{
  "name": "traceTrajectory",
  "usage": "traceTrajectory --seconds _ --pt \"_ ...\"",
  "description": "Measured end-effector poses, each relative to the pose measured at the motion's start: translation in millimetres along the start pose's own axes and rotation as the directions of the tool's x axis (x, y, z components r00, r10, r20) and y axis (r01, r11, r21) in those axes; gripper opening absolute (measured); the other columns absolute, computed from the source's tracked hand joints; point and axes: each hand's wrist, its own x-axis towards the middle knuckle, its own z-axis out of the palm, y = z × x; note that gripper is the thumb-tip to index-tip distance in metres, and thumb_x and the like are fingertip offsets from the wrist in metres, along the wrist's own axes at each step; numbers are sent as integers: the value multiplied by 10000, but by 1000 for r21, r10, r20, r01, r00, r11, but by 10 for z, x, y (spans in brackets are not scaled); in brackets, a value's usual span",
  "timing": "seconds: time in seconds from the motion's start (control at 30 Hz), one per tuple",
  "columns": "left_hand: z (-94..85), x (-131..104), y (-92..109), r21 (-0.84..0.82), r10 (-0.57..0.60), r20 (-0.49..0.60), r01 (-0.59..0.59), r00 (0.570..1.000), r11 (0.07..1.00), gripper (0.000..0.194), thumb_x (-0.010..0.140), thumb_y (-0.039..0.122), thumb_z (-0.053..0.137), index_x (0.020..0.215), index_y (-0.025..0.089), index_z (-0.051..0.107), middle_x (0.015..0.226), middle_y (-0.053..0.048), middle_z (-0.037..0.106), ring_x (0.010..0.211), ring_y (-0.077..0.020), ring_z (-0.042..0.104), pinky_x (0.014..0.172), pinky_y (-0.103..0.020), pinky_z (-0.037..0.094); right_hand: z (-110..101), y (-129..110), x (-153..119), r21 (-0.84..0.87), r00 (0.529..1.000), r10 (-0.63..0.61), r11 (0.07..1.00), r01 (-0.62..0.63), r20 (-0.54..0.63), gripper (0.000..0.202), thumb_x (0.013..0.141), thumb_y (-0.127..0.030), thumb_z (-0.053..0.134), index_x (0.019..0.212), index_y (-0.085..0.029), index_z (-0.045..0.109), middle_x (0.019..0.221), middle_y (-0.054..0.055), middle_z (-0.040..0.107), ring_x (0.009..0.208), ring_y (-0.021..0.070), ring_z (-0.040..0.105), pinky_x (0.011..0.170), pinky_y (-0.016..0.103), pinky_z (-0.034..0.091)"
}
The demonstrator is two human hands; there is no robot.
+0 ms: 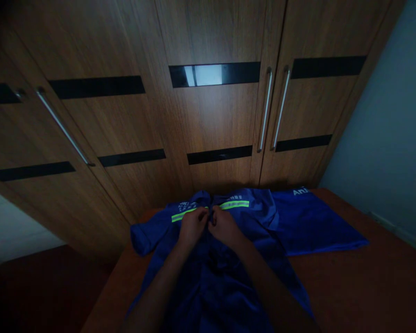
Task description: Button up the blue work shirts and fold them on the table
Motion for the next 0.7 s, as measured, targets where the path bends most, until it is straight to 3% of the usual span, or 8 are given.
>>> traceTrajectory --seconds 0.13,0.23,0.37,0.43,0.5,0.7 --pt "62 13 -39 -79 -33 -1 33 999 996 199 727 74 549 731 200 703 707 -24 681 700 -168 600 701 -262 410 15 -69 -52 -71 999 -25 997 28 36 423 703 -77 554 1117 -161 524 861 64 642 781 193 593 709 281 420" --pt "97 15 -82 -206 -68 13 69 998 976 145 755 162 557 763 178 701 741 -39 696 709 -170 623 674 -252 441 25 -107 -105 -64 996 -65 996 68 56 499 718 -77 550 1206 -156 486 993 100 637 898 207 591 787 301 436" --pt "115 -25 -144 -363 -143 -16 128 990 923 195 753 330 600 743 153 680 684 -30 676 655 -160 618 602 -230 446 53 -108 -169 142 992 -87 987 74 90 588 722 -105 571 1290 -168 434 925 55 649 788 172 601 736 290 475" --pt "120 -52 -172 -415 -185 -58 145 981 898 193 741 333 601 707 154 662 646 -11 652 629 -144 598 578 -215 426 65 -89 -182 289 992 -72 957 40 102 564 755 -131 547 1305 -177 431 876 25 657 730 150 606 713 282 490" --pt "127 -72 -193 -451 -220 -93 156 971 879 156 718 306 612 691 158 651 625 7 635 604 -130 578 566 -207 409 63 -67 -176 333 996 -66 942 40 67 487 788 -146 511 1273 -182 480 868 21 666 743 146 619 736 289 495" --pt "175 -87 -196 -514 -263 -125 164 957 842 143 662 292 660 718 161 663 645 5 661 607 -131 593 592 -214 418 -36 -95 -119 -107 986 -129 987 117 -110 214 833 -174 507 984 -207 656 906 53 656 878 192 593 840 325 457"
